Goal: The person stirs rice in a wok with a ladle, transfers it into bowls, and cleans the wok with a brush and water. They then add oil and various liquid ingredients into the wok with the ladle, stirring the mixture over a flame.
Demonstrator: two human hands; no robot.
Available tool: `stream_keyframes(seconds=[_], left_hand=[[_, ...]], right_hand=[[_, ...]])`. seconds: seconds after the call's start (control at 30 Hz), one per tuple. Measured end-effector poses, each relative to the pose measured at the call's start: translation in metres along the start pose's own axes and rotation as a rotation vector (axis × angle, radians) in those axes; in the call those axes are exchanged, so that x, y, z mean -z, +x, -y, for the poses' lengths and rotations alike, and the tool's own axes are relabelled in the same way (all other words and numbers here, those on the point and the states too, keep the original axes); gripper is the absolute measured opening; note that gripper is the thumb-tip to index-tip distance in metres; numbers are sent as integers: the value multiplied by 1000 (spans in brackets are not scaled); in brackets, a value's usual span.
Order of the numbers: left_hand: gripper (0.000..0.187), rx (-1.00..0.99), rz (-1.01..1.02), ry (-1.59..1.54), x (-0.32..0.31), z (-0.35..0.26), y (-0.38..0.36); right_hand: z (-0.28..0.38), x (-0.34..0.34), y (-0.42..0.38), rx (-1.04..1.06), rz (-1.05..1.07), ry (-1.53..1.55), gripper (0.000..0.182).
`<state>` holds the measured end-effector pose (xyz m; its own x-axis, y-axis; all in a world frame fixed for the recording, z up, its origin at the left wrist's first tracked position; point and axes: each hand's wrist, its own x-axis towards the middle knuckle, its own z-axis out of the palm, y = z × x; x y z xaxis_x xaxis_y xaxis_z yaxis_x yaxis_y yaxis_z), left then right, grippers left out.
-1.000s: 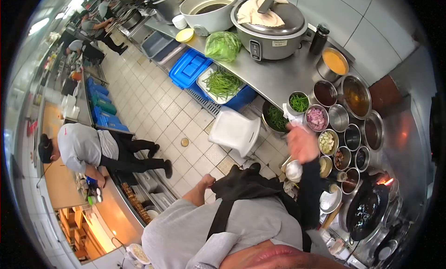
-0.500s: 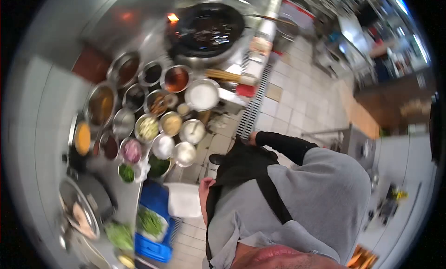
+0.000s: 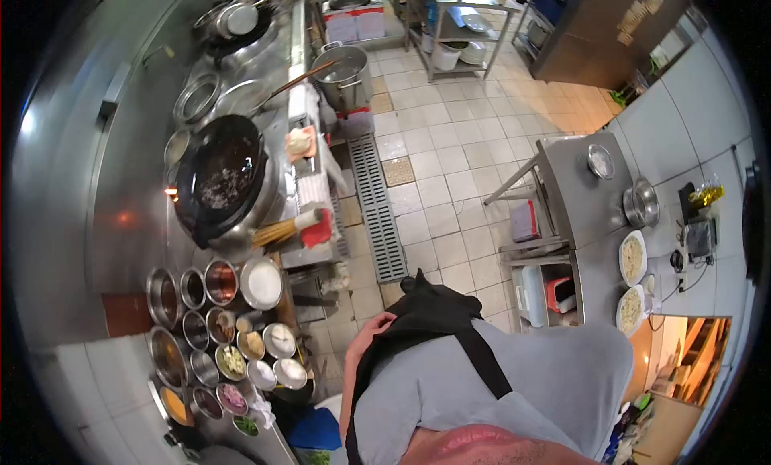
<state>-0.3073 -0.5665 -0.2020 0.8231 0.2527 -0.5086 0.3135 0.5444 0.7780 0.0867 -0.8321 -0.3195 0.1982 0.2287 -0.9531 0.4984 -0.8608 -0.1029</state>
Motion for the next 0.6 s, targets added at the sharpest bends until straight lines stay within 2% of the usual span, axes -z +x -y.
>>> stream_keyframes(seconds=[0.07, 0.17, 0.27, 0.3, 0.37, 0.53, 0.6], left_hand=[[34, 25, 110, 91, -15, -39, 15], [38, 214, 274, 171, -28, -75, 39], [38, 217, 383, 372, -36, -92, 61], [38, 302, 389, 410, -48, -109, 66], [38, 473, 394, 497, -81, -150, 66], [43, 452, 665, 586, -71, -118, 93], [44, 485, 736, 516, -74, -116, 89]], right_hand=[[1, 8, 3, 42, -63, 109, 35], [3, 26, 7, 103, -156, 236, 35], [0, 30, 6, 146, -257, 359, 34], [-8, 25, 5, 136, -288, 404, 34], [-25, 3, -2, 88, -327, 502, 33], [-50, -72, -37, -73, -322, 673, 32], [-56, -133, -46, -152, -283, 737, 32]])
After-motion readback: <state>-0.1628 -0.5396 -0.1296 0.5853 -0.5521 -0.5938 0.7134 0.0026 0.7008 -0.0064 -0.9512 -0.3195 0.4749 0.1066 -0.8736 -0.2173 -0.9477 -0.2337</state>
